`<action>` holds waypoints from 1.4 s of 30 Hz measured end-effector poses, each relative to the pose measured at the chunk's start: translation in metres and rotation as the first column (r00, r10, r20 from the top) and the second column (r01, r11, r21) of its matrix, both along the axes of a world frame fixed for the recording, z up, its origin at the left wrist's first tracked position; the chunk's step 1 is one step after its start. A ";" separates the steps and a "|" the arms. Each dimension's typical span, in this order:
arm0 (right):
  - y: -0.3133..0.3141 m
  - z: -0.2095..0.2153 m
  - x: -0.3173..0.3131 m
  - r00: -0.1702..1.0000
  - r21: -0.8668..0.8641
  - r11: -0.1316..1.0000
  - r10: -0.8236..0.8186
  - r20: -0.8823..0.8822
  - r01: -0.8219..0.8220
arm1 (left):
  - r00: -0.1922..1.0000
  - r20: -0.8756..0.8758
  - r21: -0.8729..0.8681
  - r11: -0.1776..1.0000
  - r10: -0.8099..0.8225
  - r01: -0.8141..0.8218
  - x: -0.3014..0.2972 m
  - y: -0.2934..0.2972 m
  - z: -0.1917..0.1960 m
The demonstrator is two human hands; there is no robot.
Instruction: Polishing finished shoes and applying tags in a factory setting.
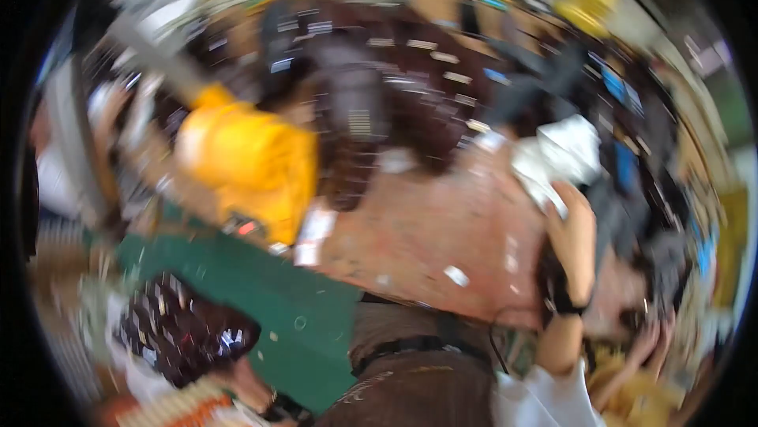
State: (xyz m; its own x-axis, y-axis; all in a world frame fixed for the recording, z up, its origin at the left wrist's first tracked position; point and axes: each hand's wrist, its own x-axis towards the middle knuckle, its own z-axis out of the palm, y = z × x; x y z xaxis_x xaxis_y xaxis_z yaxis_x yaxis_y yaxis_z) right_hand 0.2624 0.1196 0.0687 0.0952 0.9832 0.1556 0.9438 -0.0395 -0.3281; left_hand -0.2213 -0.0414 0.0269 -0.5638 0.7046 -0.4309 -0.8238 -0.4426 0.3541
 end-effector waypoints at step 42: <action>-0.073 -0.060 -0.138 0.898 0.314 0.893 0.394 -0.197 -0.323 | -0.833 -0.449 -0.603 0.797 -0.323 0.017 0.222 0.062 -0.034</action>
